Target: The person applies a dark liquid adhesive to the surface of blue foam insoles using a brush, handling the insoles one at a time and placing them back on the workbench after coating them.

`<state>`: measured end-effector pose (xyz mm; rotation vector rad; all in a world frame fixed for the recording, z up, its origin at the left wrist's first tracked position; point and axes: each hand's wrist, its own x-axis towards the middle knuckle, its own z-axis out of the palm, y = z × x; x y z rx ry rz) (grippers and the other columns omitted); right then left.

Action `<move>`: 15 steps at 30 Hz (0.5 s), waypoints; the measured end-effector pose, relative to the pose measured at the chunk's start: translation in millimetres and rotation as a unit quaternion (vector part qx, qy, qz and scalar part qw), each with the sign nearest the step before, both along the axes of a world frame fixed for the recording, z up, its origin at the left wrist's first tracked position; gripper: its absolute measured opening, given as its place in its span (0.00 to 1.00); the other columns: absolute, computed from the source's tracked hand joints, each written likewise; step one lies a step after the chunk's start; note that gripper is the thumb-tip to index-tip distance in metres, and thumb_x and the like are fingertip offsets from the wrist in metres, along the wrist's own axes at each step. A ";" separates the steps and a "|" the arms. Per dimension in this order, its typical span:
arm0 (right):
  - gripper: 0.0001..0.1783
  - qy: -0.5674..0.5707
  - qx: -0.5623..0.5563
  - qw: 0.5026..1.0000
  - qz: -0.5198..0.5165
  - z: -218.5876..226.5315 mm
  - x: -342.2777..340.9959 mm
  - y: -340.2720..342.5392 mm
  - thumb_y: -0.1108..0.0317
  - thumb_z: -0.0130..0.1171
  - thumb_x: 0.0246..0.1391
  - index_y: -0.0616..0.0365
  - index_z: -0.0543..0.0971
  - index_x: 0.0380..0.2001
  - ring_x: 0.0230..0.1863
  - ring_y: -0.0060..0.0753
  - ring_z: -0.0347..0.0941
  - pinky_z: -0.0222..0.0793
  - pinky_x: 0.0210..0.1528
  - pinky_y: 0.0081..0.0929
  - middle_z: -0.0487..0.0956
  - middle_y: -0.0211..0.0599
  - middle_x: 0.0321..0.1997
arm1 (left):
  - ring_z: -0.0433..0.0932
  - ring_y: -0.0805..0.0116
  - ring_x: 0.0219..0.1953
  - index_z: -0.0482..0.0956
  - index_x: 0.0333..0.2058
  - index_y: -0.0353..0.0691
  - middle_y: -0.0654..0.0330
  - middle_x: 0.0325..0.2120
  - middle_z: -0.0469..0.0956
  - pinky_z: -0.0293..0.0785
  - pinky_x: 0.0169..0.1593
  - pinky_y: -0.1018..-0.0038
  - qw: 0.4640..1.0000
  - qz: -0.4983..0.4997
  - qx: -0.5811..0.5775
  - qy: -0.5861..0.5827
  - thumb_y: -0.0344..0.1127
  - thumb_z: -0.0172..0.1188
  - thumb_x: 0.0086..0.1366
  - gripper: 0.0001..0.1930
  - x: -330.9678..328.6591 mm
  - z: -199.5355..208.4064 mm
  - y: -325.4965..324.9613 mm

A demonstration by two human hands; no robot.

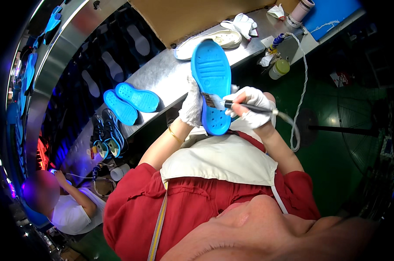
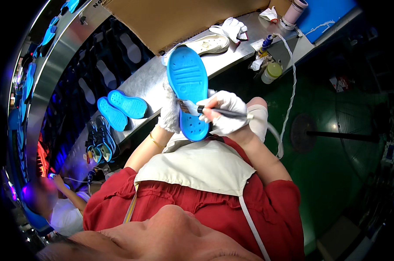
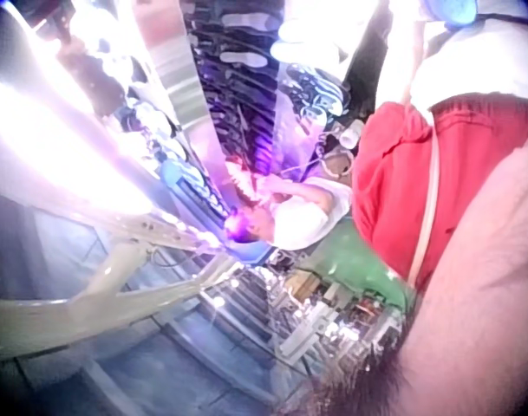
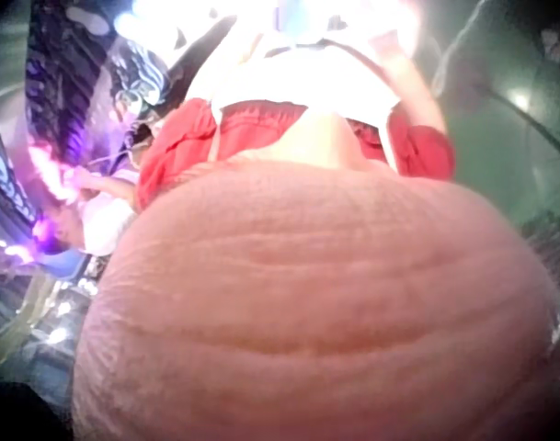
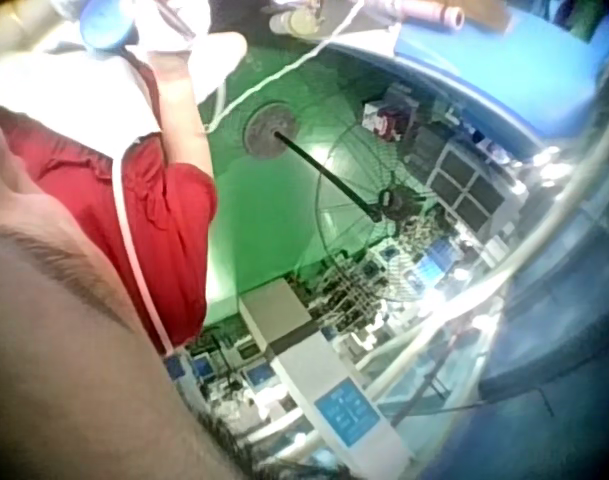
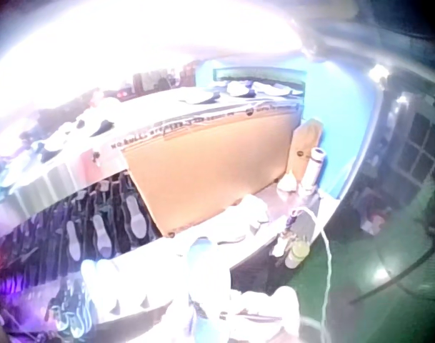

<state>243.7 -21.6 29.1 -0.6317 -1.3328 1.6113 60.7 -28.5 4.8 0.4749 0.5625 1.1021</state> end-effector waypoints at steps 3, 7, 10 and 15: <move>0.04 -0.064 0.056 0.995 -0.057 11.1 -2.0 12.8 0.77 0.60 0.51 0.62 0.74 0.29 0.27 0.22 0.77 0.74 0.31 0.19 0.79 0.39 0.30 | 0.75 0.49 0.49 0.59 0.60 0.38 0.45 0.51 0.71 0.75 0.51 0.57 0.993 0.029 0.053 -0.097 0.81 0.34 0.50 0.54 4.8 -5.7 16.6; 0.06 -0.095 0.275 0.953 -0.088 19.2 -21.4 10.2 0.78 0.62 0.47 0.60 0.75 0.28 0.23 0.21 0.76 0.72 0.27 0.16 0.79 0.37 0.30 | 0.75 0.51 0.49 0.59 0.61 0.38 0.47 0.52 0.70 0.69 0.56 0.53 0.975 0.056 0.104 -0.187 0.76 0.37 0.56 0.48 1.1 0.8 31.9; 0.04 -0.041 0.075 0.996 -0.024 39.8 -20.0 8.9 0.78 0.62 0.48 0.60 0.76 0.27 0.21 0.19 0.74 0.71 0.25 0.14 0.80 0.38 0.32 | 0.75 0.52 0.49 0.61 0.59 0.38 0.50 0.52 0.72 0.66 0.59 0.53 0.970 0.090 0.116 -0.193 0.57 0.39 0.68 0.31 -9.1 -4.1 50.9; 0.05 -0.026 0.224 0.968 -0.112 7.6 -31.8 14.2 0.77 0.63 0.47 0.61 0.77 0.29 0.22 0.20 0.75 0.72 0.26 0.18 0.80 0.38 0.31 | 0.74 0.50 0.50 0.60 0.60 0.36 0.48 0.50 0.73 0.67 0.58 0.51 0.940 0.085 0.182 -0.276 0.85 0.41 0.41 0.60 -20.2 12.8 59.6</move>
